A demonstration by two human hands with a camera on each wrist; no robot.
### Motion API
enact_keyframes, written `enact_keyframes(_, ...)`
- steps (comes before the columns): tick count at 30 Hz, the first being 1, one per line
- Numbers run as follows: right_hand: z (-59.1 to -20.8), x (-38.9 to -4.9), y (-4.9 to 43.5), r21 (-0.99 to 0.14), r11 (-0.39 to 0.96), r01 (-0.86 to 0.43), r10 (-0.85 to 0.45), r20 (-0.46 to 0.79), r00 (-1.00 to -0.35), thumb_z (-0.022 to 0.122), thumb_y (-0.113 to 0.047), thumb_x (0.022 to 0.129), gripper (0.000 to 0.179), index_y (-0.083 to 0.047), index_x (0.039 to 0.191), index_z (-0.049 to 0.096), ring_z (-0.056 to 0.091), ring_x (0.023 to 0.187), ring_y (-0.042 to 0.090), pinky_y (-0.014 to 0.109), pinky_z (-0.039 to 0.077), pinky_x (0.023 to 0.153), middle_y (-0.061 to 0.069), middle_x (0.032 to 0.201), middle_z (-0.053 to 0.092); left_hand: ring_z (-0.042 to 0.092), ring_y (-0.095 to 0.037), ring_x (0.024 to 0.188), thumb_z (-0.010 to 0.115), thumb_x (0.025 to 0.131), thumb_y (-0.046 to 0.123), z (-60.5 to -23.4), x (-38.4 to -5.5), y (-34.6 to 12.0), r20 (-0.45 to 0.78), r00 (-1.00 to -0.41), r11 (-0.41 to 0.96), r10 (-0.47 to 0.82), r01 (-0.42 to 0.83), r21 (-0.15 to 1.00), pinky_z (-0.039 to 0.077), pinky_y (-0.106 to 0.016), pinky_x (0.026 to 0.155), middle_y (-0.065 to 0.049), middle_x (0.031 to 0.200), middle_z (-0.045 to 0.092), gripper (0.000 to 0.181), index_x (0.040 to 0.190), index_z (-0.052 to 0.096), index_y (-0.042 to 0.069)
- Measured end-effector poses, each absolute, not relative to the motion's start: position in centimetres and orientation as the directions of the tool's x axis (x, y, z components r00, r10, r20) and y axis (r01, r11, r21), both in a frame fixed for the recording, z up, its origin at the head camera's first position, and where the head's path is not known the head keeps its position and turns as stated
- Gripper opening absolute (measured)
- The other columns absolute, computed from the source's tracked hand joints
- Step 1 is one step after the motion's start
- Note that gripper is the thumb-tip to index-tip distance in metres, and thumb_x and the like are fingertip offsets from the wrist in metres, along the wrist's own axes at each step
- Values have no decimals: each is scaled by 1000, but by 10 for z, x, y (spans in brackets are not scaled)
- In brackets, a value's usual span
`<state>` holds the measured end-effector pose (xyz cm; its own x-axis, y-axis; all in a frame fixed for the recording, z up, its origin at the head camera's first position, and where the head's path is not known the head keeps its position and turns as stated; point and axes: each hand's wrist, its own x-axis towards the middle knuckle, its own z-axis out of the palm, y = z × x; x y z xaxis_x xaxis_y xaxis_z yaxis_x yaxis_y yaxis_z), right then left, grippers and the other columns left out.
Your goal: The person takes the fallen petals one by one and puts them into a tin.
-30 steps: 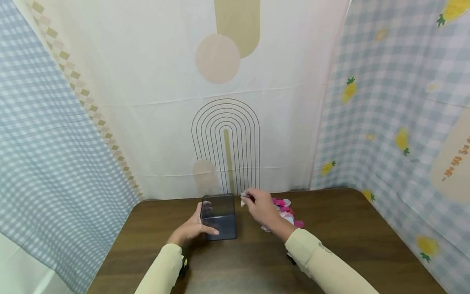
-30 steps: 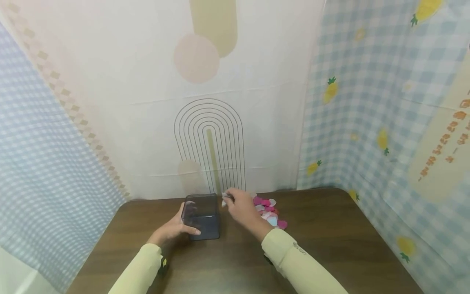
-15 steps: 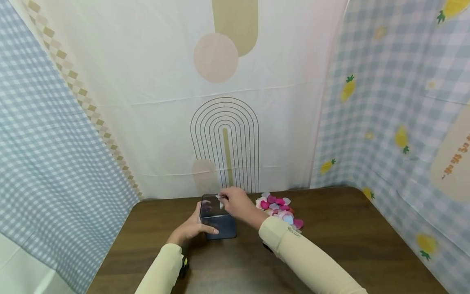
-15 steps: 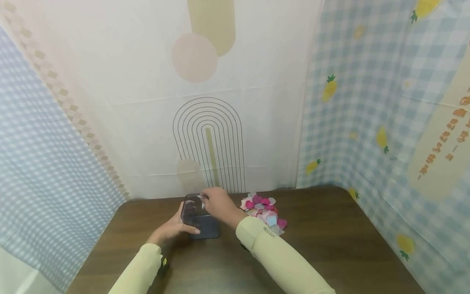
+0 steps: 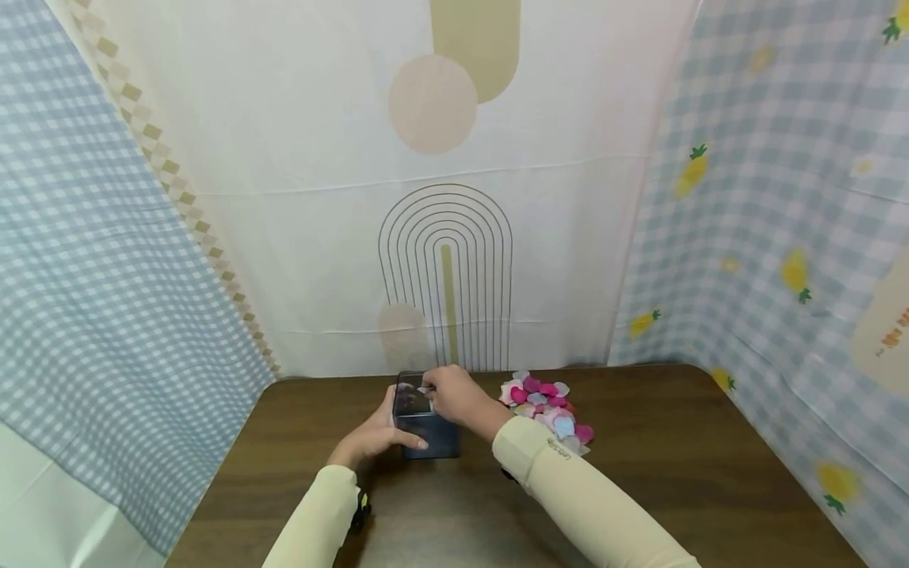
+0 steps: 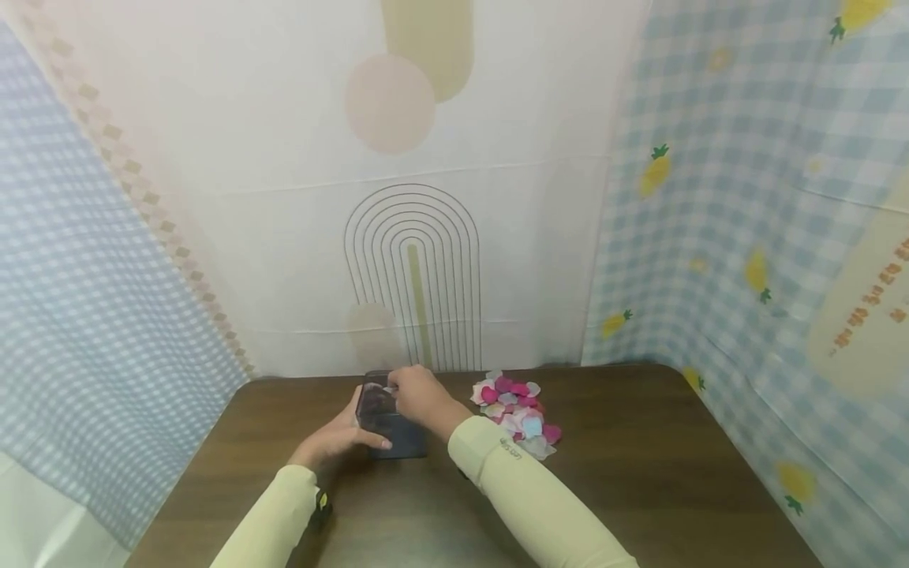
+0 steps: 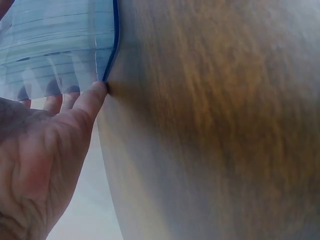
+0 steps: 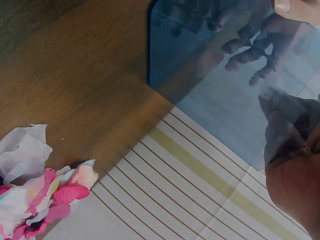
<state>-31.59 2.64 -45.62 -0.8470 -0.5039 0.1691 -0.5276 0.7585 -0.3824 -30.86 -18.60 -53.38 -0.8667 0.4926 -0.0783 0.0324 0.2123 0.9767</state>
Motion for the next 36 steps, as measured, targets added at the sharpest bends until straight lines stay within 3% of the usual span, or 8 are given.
enact_keyframes(5, -459, -318, 27, -363, 771, -523, -498, 168, -851, 70, -7, 100, 10, -9, 107, 78, 74, 93, 17, 31, 60, 78, 4, 103, 81, 69, -33, 120, 90, 81, 6, -534, -309, -184, -82, -855, 188, 513, 19, 982, 56, -29, 98, -28, 150, 57, 107, 156, 15, 16)
enact_keyframes(12, -459, -320, 23, -335, 786, -519, -503, 141, -853, 69, -4, 98, 16, -11, 108, 79, 73, 94, 14, 30, 61, 81, 3, 105, 81, 69, -27, 118, 91, 80, 7, -532, -308, -186, -91, -867, 207, 490, 14, 978, 55, -28, 98, -25, 151, 56, 109, 157, 15, 18)
enact_keyframes(19, -456, -319, 19, -308, 805, -506, -499, 108, -860, 69, -11, 101, 15, -11, 110, 81, 74, 95, 16, 33, 62, 84, 3, 107, 82, 71, -26, 113, 90, 81, 5, -531, -306, -188, -85, -866, 199, 493, 17, 980, 57, -28, 95, -29, 147, 59, 108, 156, 13, 15)
enact_keyframes(28, -457, -320, 20, -302, 814, -495, -484, 117, -867, 70, -8, 97, 21, -11, 114, 82, 76, 103, 21, 37, 63, 91, 5, 113, 82, 67, -42, 123, 89, 81, 4, -531, -306, -186, -79, -863, 189, 498, 19, 982, 57, -27, 95, -31, 149, 55, 109, 158, 12, 15)
enact_keyframes(36, -456, -319, 20, -324, 814, -481, -480, 89, -873, 71, -9, 98, 26, -9, 123, 78, 75, 110, 24, 40, 62, 96, 8, 121, 80, 63, -35, 130, 92, 80, 9, -532, -306, -185, -93, -879, 232, 468, 21, 972, 51, -31, 107, -23, 153, 54, 115, 161, 10, 14)
